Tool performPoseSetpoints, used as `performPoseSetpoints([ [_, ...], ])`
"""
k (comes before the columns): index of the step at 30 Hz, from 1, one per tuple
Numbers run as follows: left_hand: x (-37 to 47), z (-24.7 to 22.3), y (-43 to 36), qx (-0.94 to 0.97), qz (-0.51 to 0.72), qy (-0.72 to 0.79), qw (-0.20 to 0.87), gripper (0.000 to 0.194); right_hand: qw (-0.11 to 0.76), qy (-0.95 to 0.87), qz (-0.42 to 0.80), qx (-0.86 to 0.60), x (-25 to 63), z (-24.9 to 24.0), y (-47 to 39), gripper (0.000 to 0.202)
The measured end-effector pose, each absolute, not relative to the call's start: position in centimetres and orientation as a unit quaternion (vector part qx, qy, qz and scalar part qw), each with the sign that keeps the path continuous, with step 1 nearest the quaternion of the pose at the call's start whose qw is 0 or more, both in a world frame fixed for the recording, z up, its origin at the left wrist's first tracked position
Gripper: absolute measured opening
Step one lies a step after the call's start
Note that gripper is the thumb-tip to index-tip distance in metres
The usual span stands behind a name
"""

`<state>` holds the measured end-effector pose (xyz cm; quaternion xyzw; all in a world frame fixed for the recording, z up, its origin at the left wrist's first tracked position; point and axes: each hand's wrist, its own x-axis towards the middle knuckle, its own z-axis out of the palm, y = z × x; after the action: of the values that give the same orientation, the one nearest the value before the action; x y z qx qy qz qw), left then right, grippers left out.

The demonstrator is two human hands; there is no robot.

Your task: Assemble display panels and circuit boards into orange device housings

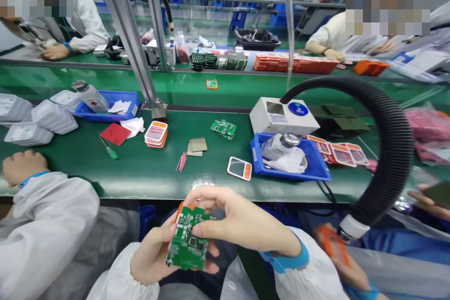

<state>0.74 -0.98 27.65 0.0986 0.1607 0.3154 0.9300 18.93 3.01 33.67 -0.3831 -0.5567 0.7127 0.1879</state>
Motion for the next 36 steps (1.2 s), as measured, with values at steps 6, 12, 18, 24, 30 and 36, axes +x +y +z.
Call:
performPoseSetpoints([
  [6, 0.9, 27.5, -0.6, 0.098, 0.348, 0.182, 0.914, 0.037, 0.257, -0.697, 0.498, -0.446, 20.0, 32.7, 2.1, 0.048],
  [12, 0.8, 28.1, 0.3, 0.122, 0.369, 0.201, 0.899, 0.034, 0.316, -0.773, 0.369, -0.408, 19.9, 30.5, -0.6, 0.087],
  [18, 1.4, 27.8, 1.0, 0.079, 0.397, 0.206, 0.891, 0.031, 0.364, -0.753, 0.332, -0.436, 18.4, 29.5, -0.4, 0.080],
  [24, 2.0, 27.8, 1.6, 0.018, 0.386, 0.179, 0.905, 0.031, 0.307, -0.806, 0.290, -0.415, 18.9, 29.5, 0.6, 0.088],
  [30, 2.0, 27.8, 1.8, -0.005, 0.396, 0.167, 0.903, 0.027, 0.261, -0.845, 0.219, -0.412, 18.8, 29.4, 1.1, 0.079],
  [36, 2.1, 27.7, 1.7, -0.014, 0.403, 0.170, 0.899, 0.022, 0.254, -0.857, 0.208, -0.396, 18.8, 29.1, 1.1, 0.078],
])
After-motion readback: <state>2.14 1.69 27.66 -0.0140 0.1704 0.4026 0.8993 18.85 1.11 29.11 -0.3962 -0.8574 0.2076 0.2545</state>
